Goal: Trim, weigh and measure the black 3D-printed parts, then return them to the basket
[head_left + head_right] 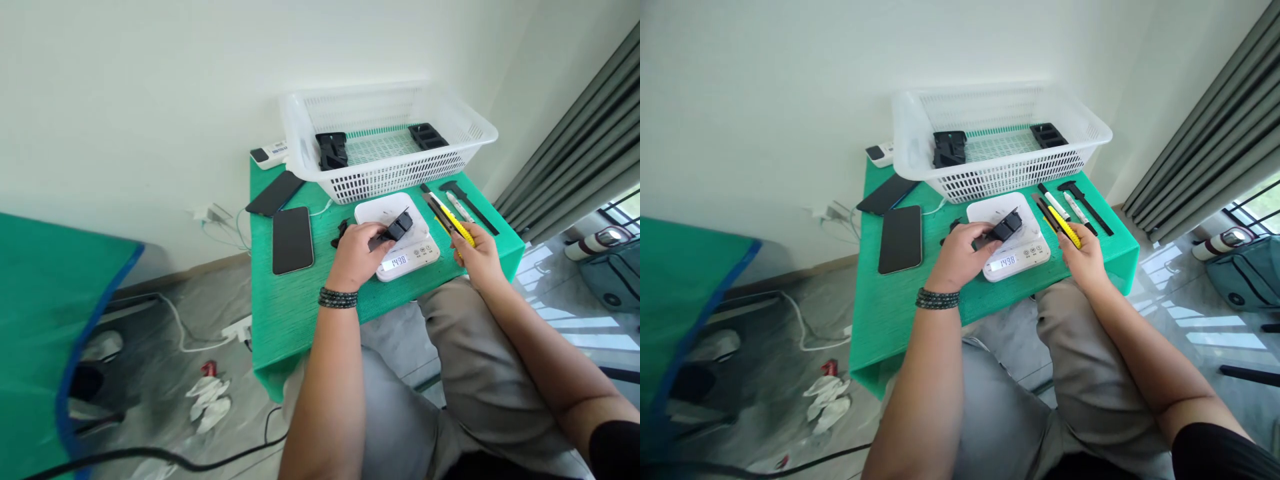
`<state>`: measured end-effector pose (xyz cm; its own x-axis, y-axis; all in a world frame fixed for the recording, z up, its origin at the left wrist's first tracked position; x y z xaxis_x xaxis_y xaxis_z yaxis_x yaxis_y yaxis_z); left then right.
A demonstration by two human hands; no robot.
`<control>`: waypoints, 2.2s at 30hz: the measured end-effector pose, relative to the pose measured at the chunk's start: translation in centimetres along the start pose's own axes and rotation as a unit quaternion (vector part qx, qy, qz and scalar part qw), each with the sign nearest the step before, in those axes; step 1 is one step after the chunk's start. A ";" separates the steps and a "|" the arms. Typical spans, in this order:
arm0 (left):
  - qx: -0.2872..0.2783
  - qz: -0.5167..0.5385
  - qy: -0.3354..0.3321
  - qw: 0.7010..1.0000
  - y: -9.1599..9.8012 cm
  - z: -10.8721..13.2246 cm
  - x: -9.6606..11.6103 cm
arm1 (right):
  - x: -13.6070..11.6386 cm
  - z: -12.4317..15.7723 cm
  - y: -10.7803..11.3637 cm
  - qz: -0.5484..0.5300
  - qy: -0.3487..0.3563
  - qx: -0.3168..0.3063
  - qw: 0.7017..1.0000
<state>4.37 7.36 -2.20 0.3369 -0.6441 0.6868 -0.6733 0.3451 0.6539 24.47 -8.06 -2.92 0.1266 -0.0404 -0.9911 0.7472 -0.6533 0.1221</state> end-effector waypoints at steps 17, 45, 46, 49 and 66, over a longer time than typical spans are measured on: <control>0.001 0.023 0.003 1.000 0.1 0.0 0.1 | 0.0 -0.3 -0.3 0.053 0.005 -0.018 0.998; 0.046 0.270 0.059 0.960 -0.3 0.0 -1.9 | -3.3 3.2 -1.9 0.052 0.066 -0.153 0.985; 0.033 0.266 0.057 0.962 -0.4 0.0 -1.7 | -3.3 3.3 -1.9 0.059 0.068 -0.161 0.983; 0.001 0.279 0.051 0.959 -0.3 0.1 -1.2 | -3.4 3.3 -1.9 0.075 0.079 -0.178 0.978; -0.034 0.345 0.072 0.935 -0.4 0.2 -1.5 | -2.9 2.6 -2.2 0.088 0.052 -0.161 0.982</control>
<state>4.01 8.02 -3.61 -0.0746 -0.1549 0.9851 -0.7204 0.6914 0.0542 20.80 -8.48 -0.46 0.3264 -0.0428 -0.9443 0.8725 -0.3705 0.3184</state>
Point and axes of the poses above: each hand's wrist, its own z-axis away from the middle knuckle, its own y-axis out of the back of the hand, x = y × z, the point moved 3 cm from there along -z, towards the middle knuckle, and after that the axes turned 1 degree about -x, right-handed, at the moved point
